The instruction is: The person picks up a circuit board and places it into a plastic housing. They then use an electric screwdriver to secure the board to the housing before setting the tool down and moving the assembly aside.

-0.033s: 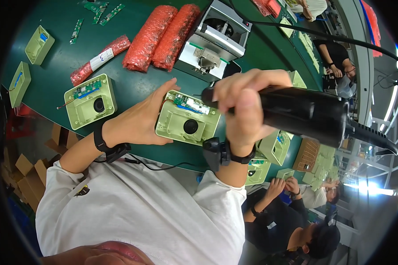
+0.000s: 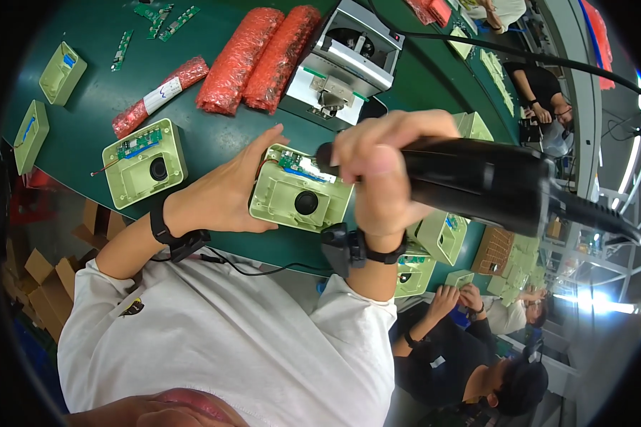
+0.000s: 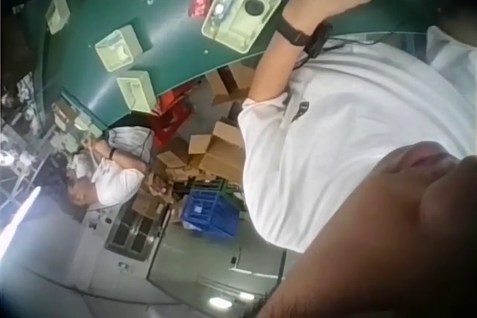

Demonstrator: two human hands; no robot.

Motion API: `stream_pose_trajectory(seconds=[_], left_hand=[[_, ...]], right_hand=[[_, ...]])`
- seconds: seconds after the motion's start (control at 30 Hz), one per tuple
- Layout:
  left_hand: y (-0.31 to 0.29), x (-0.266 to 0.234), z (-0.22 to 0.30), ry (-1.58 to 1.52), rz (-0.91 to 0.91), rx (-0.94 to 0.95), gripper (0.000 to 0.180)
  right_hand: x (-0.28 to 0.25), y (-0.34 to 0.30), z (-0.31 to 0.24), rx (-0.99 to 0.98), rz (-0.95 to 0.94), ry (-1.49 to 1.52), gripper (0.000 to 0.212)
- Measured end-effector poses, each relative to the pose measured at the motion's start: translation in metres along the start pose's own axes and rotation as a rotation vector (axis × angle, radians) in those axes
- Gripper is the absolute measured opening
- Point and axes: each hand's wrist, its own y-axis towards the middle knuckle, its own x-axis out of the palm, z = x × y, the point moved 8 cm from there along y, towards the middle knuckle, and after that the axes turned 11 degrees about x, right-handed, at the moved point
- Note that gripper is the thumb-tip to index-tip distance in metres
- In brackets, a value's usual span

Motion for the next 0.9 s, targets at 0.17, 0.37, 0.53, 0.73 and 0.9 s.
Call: stream_pose_trajectory(seconds=[0.17,0.37,0.53,0.73,0.9], left_hand=[[0.003,-0.002,0.007,-0.009,-0.007,-0.002,0.13],[0.004,-0.001,0.006,-0.016,-0.008,-0.006,0.129],[0.004,-0.004,0.008,-0.016,-0.021,-0.045,0.128],[-0.007,-0.018,0.013,0.155,-0.03,-0.025,0.129],[-0.055,-0.1,0.019,0.742,-0.063,-0.305,0.133]], right_hand=[[0.015,-0.012,0.031,0.098,-0.034,-0.171,0.025],[0.018,-0.01,0.034,0.103,-0.051,-0.127,0.026],[0.023,-0.015,0.036,0.108,-0.078,-0.088,0.028],[0.024,-0.013,0.035,0.112,-0.094,-0.099,0.027],[-0.014,0.015,0.002,-0.146,-0.022,-0.007,0.015]])
